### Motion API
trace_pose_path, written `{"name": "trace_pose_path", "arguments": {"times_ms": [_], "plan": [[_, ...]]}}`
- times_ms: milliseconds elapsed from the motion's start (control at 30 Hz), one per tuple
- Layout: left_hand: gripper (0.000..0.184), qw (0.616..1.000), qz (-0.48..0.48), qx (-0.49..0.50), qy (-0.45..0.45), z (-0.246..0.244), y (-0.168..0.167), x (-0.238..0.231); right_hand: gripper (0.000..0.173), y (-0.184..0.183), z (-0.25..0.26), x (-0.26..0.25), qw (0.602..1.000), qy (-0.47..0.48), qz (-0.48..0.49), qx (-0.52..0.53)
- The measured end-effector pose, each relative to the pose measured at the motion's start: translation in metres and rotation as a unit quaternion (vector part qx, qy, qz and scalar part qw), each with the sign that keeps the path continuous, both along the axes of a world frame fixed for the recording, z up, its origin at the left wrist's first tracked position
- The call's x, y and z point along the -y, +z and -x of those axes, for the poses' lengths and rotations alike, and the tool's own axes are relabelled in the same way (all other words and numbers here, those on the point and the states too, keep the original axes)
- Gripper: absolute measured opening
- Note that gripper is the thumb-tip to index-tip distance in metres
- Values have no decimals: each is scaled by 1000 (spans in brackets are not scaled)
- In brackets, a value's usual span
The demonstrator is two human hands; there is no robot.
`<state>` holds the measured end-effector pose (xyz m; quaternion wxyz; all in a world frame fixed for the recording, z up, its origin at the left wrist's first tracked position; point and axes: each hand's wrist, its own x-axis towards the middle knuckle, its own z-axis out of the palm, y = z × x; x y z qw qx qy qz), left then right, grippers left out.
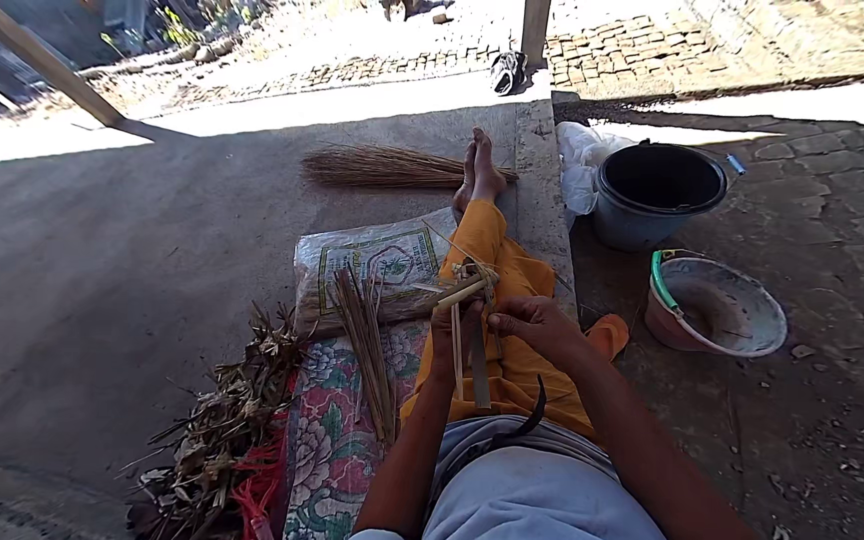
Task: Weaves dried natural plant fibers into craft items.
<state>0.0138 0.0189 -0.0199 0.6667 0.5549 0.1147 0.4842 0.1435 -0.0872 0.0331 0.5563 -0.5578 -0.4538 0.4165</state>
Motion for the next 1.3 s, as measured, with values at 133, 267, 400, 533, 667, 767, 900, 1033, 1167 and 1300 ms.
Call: {"name": "trace_pose_path", "arguments": {"times_ms": [133,267,400,533,667,767,900,1033,1167,1300], "plan": [[16,999,-22,-17,-20,3,2,-3,5,-2,3,-3,996,-64,-46,-49],[15,997,-27,-65,-14,5,4,-5,11,-4,6,-4,989,-131,-52,39],[15,995,-56,-83,-24,9,5,-10,13,-5,6,-3,982,-154,-31,109],[12,993,-73,-96,-12,9,12,-10,7,-9,6,-4,979,-151,-99,93],[12,992,-88,-96,-3,8,11,-10,9,-8,7,-3,979,-150,-97,101],[11,988,-110,-106,-2,9,9,-11,12,-8,9,-2,972,-163,-85,146],[10,984,-129,-119,-27,13,13,-14,15,-8,7,-2,971,-132,-57,193],[14,988,-82,-108,-67,14,16,-11,13,-3,-4,1,988,-25,-16,154],[16,990,-38,-122,-58,16,15,-13,8,-5,-2,2,995,-43,-23,83],[18,990,11,-137,-13,18,23,-15,6,-5,-9,4,998,15,15,63]]}}
